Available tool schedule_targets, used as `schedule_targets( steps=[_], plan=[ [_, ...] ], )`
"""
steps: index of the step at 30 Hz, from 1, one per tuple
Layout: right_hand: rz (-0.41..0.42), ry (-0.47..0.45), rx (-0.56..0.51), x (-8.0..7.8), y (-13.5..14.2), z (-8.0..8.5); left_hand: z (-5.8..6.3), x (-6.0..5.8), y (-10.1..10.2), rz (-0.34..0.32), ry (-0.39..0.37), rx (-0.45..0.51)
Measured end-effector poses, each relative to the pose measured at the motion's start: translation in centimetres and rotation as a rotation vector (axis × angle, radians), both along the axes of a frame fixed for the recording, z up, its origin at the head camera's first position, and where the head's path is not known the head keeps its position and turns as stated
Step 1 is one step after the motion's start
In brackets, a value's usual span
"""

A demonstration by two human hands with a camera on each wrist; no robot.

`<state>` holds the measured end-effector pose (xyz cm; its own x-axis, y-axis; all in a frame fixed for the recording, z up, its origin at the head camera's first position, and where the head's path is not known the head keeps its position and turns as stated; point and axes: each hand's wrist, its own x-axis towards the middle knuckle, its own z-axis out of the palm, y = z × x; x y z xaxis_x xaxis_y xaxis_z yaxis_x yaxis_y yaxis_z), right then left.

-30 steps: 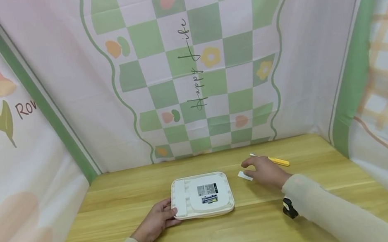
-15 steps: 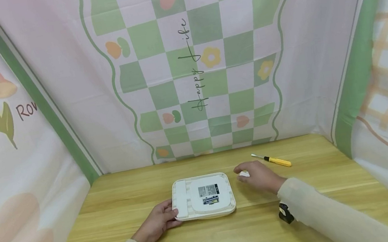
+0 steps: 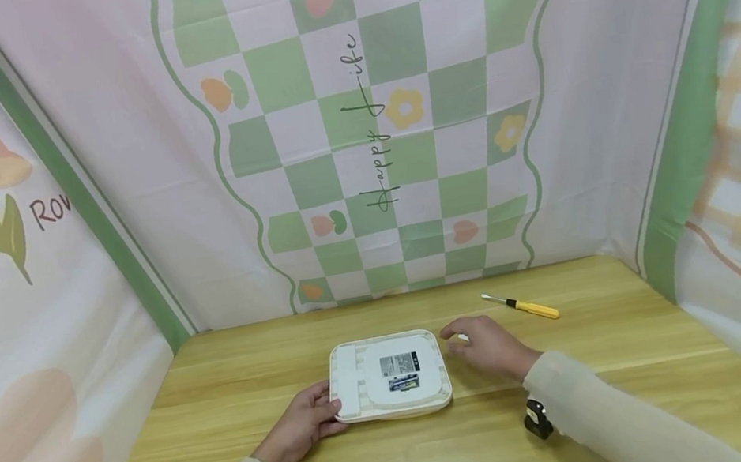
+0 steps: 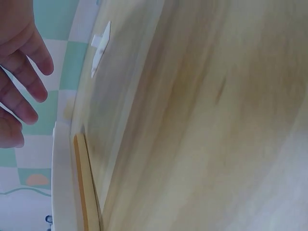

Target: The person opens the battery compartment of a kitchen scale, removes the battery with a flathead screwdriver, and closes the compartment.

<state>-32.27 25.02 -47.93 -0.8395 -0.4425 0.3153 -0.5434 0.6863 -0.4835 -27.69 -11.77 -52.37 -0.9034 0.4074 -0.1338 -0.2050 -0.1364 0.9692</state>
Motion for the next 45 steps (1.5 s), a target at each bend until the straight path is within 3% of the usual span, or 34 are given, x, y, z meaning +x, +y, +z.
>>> schedule_targets(
  steps=[8,27,34,45],
  plan=[
    [0.003,-0.048,-0.030,0.4,-0.8,0.1,0.1,0.0,0.0,0.004,-0.003,-0.001],
    [0.096,0.011,-0.047,0.9,-2.0,-0.8,0.2,0.1,0.1,0.003,0.000,0.006],
    [0.107,-0.025,-0.026,1.2,-2.8,-0.8,0.2,0.2,0.1,0.008,0.001,0.010],
    [0.177,-0.004,-0.035,1.2,-4.0,-1.3,0.3,0.1,0.1,0.004,-0.004,0.003]
  ],
)
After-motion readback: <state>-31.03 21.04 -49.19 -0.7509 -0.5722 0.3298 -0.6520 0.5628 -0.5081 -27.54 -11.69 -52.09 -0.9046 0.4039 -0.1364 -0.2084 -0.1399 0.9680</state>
